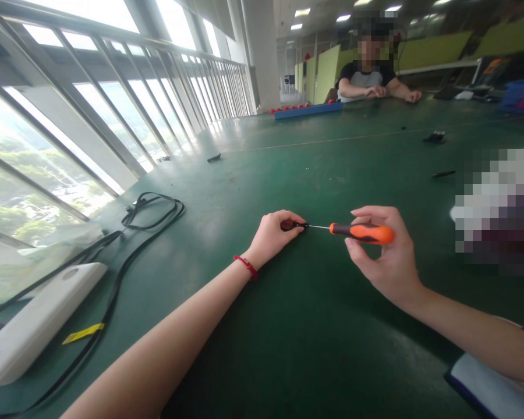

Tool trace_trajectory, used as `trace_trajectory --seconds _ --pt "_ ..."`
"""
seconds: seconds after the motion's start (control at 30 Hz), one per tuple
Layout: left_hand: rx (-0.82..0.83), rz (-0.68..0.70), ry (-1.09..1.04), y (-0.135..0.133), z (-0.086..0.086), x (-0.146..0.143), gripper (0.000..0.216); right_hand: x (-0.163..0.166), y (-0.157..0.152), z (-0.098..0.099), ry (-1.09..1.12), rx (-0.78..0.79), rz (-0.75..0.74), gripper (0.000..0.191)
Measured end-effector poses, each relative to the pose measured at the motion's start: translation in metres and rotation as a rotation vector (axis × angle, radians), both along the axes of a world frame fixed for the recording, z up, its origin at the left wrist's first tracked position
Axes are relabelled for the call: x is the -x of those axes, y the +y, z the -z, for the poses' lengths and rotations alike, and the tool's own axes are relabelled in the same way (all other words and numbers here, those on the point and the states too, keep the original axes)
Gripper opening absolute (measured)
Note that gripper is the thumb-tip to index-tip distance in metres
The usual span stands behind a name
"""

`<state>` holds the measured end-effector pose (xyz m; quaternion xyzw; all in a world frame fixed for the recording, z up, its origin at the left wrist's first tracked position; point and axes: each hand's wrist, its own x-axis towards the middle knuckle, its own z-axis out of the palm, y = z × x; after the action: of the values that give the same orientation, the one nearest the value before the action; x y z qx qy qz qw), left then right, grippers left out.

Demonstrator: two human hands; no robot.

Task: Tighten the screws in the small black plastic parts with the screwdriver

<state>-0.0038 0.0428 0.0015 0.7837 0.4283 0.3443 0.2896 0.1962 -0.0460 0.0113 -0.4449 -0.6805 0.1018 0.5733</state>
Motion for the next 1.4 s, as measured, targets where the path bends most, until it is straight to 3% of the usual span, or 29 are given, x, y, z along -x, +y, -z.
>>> trace_trajectory --seconds 0.07,0.2,0.4,0.53,0.6,0.77,0.93,1.0,1.13,1.3,1.4 --pt "0.007 -0.003 0.001 -0.0001 -0.0001 0.0001 0.014 0.0000 0.0004 -0.0007 -0.014 0.053 -0.043 0.031" --pt "0.031 0.005 -0.016 0.0010 0.0014 0.0010 0.017 0.0006 -0.0001 -0.0023 -0.115 0.110 -0.022 0.006" --pt "0.041 0.008 -0.031 0.0027 0.0036 0.0020 0.018 0.0000 0.0009 -0.0005 0.019 0.005 0.006 0.031" --pt "0.036 0.005 -0.026 0.0023 0.0033 0.0021 0.018 -0.0013 0.0000 -0.0003 -0.073 0.090 -0.005 0.009" --pt "0.038 0.006 -0.032 0.0020 0.0030 0.0019 0.017 -0.0015 -0.0001 0.0000 -0.078 0.053 0.028 0.008" --pt "0.039 0.012 -0.033 0.0018 0.0028 0.0017 0.017 -0.0019 0.0011 0.0003 0.008 0.006 -0.039 0.035" --pt "0.036 0.020 -0.040 0.0022 0.0029 0.0019 0.016 -0.0017 -0.0014 -0.0008 -0.111 0.104 -0.009 0.002" --pt "0.034 0.017 -0.039 0.0023 0.0031 0.0018 0.016 -0.0015 -0.0016 -0.0003 -0.106 0.072 0.034 0.004" --pt "0.034 0.018 -0.041 0.0025 0.0035 0.0019 0.017 -0.0017 -0.0003 0.0006 -0.041 -0.015 0.043 0.031" --pt "0.038 0.021 -0.055 0.0021 0.0032 0.0017 0.016 -0.0009 -0.0012 0.0007 -0.137 0.016 0.084 0.003" --pt "0.044 0.017 -0.059 0.0018 0.0028 0.0014 0.016 -0.0006 0.0000 0.0024 -0.072 -0.023 0.090 0.015"
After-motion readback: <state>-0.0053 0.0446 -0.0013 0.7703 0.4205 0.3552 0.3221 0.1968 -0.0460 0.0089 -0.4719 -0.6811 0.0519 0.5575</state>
